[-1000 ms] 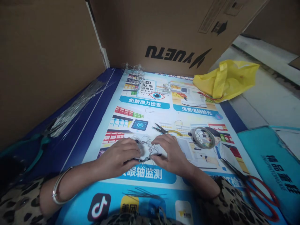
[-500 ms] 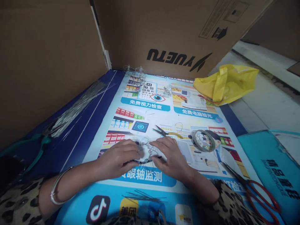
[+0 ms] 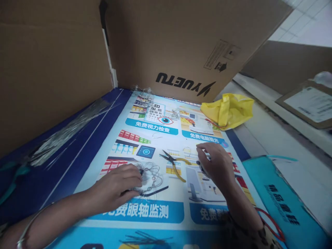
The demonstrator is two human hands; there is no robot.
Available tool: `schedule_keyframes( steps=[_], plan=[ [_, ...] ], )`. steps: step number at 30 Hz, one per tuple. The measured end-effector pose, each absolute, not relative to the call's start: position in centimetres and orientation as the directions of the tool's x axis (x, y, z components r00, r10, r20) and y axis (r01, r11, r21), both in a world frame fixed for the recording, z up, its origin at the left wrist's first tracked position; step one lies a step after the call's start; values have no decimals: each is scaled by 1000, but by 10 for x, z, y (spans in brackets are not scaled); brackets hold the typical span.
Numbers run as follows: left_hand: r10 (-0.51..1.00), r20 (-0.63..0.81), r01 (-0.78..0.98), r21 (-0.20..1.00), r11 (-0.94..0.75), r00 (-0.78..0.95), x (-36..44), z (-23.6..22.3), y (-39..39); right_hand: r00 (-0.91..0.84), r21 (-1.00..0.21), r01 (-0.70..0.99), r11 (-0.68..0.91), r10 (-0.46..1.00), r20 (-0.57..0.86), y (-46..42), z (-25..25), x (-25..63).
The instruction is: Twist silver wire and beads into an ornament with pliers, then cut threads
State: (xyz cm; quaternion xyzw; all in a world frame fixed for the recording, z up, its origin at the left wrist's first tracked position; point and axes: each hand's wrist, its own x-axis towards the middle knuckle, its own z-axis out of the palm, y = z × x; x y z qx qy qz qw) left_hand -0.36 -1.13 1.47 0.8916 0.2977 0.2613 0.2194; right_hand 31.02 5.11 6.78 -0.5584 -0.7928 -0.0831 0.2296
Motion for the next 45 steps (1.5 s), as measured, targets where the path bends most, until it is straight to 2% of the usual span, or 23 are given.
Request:
schedule_keyframes(
  steps=[6,10,16,21,26,31,38,45],
  plan=[
    [624,358,406,521,-751,695,-6,16,-11,-273,185,950,254,958,92,68,85,307],
    [609,353,407,500,-765,711,-7,17,-10,-228,283,933,223,974,-17,78,81,294],
    [615,354,430,477,-766,704,-10,19,-11,-198,315,925,212,977,-76,86,69,294],
    [599,437,400,468,-788,671,-13,18,-11,-193,296,928,228,971,-141,89,54,291],
    [603,504,407,452,-794,618,-16,13,-9,-194,278,933,229,970,-149,91,47,291],
    [676,521,412,540,-734,521,-17,12,-11,-242,283,921,268,962,-123,98,55,279],
    [748,504,410,629,-660,432,-15,22,-7,-584,274,763,585,806,-96,110,60,212],
    [905,314,385,827,-409,289,-16,20,-3,-660,323,660,678,729,-180,128,47,178]
  ],
)
